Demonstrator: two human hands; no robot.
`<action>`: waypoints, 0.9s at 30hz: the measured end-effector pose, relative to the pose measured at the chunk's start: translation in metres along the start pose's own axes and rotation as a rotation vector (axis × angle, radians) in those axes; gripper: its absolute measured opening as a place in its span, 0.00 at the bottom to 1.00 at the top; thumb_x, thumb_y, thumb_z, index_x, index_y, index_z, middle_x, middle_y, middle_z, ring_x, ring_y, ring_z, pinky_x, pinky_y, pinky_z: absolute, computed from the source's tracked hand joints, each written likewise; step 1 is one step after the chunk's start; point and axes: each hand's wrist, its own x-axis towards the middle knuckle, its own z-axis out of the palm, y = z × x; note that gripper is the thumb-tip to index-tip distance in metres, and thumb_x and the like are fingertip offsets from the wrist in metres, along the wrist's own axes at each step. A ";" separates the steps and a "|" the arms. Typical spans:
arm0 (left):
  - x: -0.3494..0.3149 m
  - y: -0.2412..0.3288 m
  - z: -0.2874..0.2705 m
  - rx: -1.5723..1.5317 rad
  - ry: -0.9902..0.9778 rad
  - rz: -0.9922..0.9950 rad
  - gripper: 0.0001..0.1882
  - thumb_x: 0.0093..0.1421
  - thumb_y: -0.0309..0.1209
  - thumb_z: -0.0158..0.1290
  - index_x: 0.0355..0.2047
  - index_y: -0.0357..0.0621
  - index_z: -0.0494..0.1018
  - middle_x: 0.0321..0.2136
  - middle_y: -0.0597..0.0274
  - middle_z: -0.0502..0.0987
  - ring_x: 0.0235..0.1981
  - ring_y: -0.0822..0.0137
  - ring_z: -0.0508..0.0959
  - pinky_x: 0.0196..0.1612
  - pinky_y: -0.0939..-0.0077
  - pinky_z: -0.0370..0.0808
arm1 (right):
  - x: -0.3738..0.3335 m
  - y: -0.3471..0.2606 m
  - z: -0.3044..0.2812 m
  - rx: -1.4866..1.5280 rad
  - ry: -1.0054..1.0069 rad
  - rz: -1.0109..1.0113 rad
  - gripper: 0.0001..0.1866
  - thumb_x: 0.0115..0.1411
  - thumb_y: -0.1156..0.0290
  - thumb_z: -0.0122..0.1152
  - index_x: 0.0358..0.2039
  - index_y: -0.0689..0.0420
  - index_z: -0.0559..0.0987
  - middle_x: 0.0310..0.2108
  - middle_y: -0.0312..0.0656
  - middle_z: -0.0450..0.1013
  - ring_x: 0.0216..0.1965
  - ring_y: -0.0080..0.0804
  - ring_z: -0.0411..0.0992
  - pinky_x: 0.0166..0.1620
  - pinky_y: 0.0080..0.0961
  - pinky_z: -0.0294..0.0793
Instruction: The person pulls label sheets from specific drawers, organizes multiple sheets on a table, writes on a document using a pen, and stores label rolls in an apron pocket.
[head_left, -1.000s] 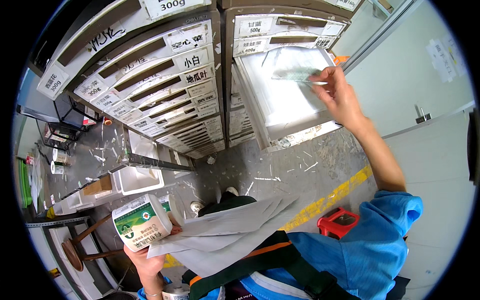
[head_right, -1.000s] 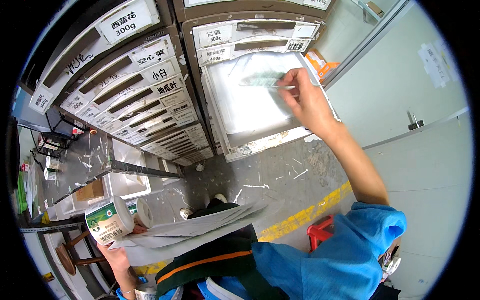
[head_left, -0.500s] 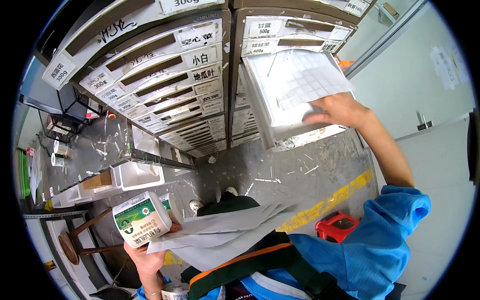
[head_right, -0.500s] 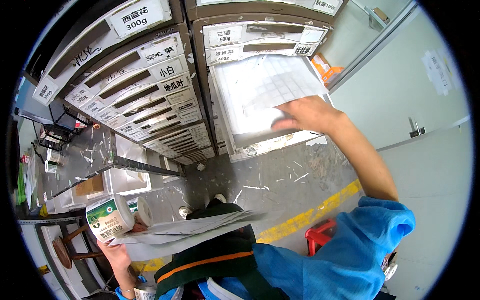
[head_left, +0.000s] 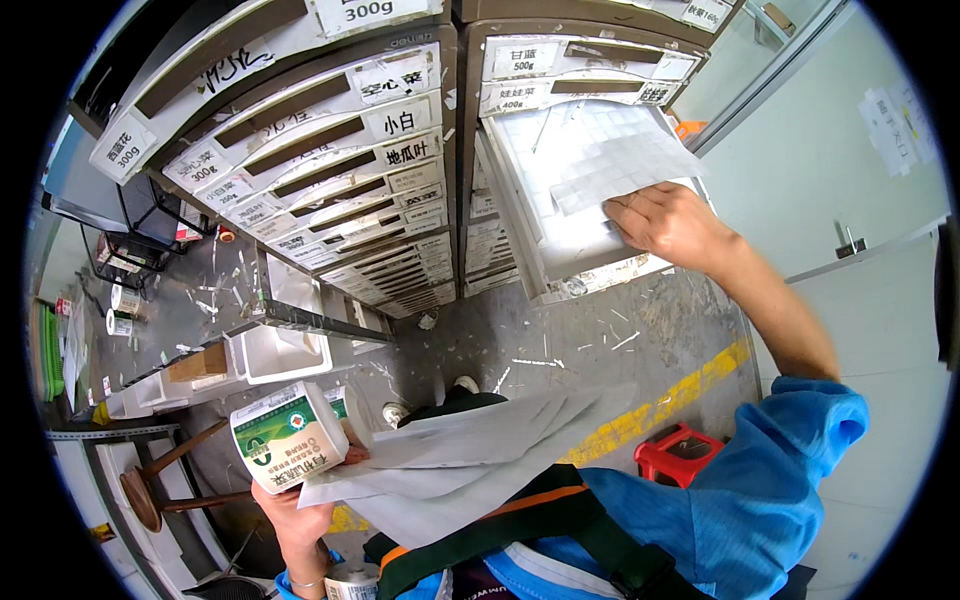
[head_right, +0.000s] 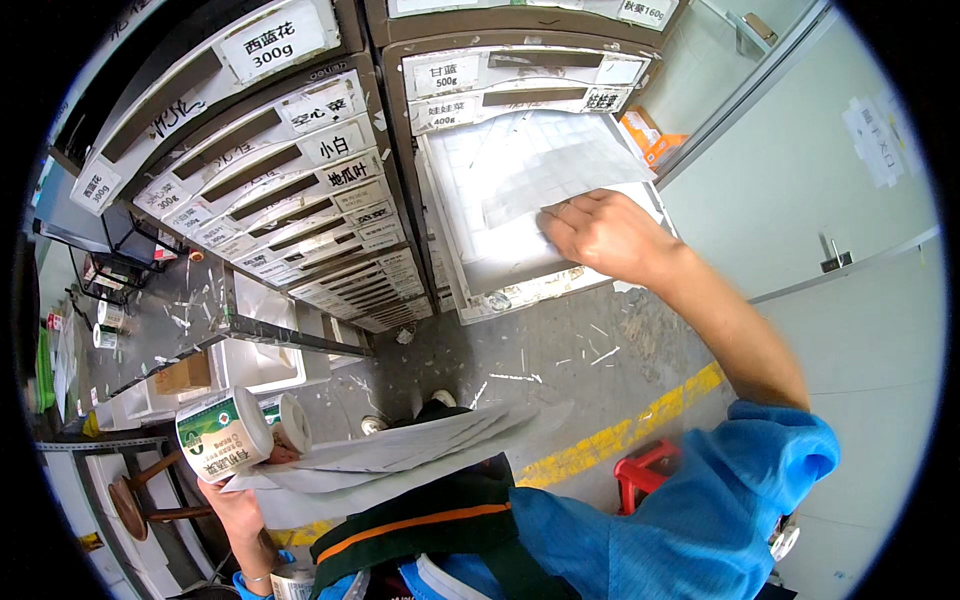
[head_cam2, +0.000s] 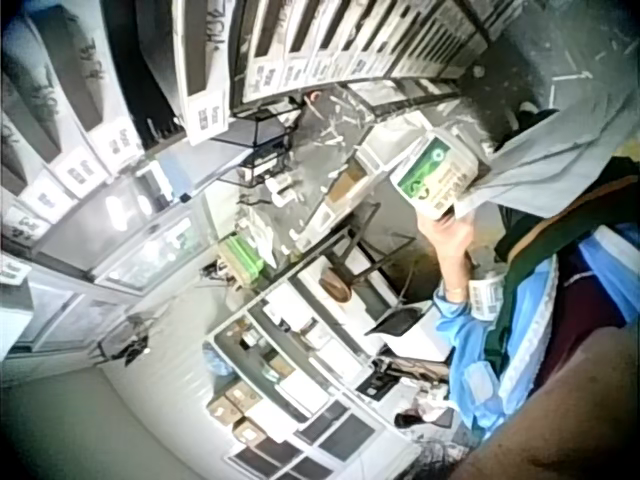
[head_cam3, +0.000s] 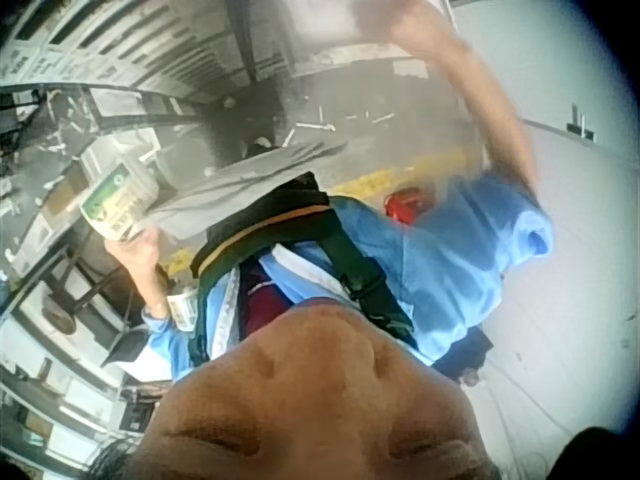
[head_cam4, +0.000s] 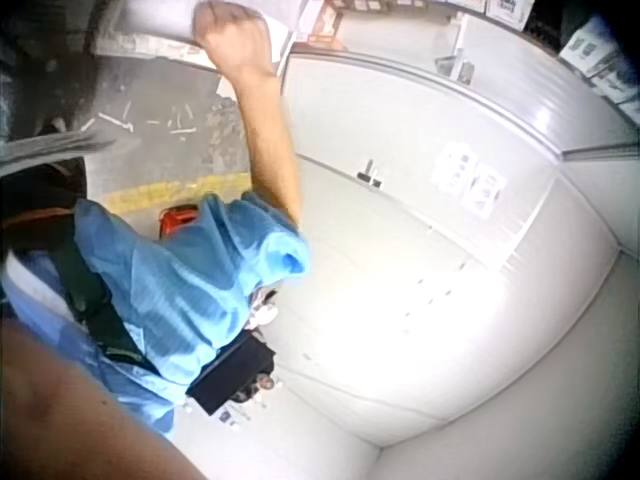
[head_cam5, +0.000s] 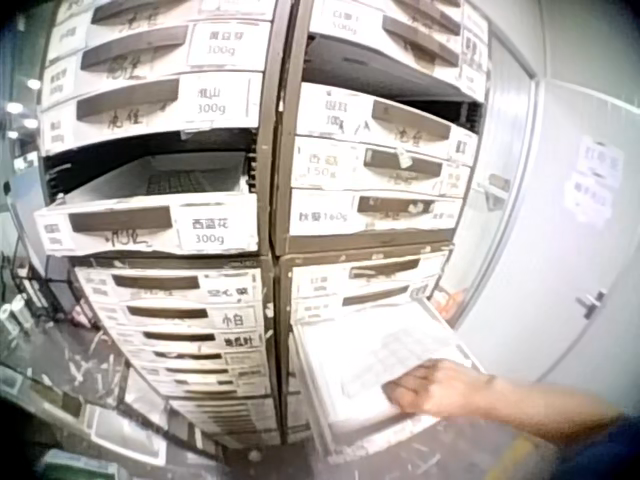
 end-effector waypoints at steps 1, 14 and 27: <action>0.004 0.006 0.006 -0.018 0.036 0.004 0.19 0.45 0.18 0.57 0.39 0.28 0.69 0.31 0.54 0.77 0.33 0.67 0.77 0.39 0.72 0.75 | 0.000 -0.005 -0.003 0.006 0.021 0.045 0.11 0.45 0.74 0.58 0.31 0.61 0.76 0.26 0.41 0.74 0.29 0.36 0.74 0.32 0.27 0.75; 0.007 0.018 0.010 -0.017 0.054 0.030 0.17 0.44 0.17 0.58 0.37 0.27 0.71 0.28 0.54 0.79 0.30 0.69 0.79 0.37 0.75 0.76 | -0.011 0.002 -0.012 0.283 0.053 0.351 0.05 0.54 0.71 0.58 0.29 0.58 0.76 0.30 0.41 0.72 0.32 0.39 0.71 0.36 0.31 0.71; 0.008 0.010 0.004 -0.007 0.036 0.051 0.18 0.44 0.18 0.60 0.38 0.28 0.71 0.31 0.56 0.79 0.32 0.71 0.77 0.38 0.76 0.75 | -0.035 -0.049 -0.026 0.183 0.261 0.578 0.21 0.48 0.83 0.58 0.45 0.54 0.71 0.30 0.42 0.71 0.31 0.40 0.73 0.31 0.30 0.74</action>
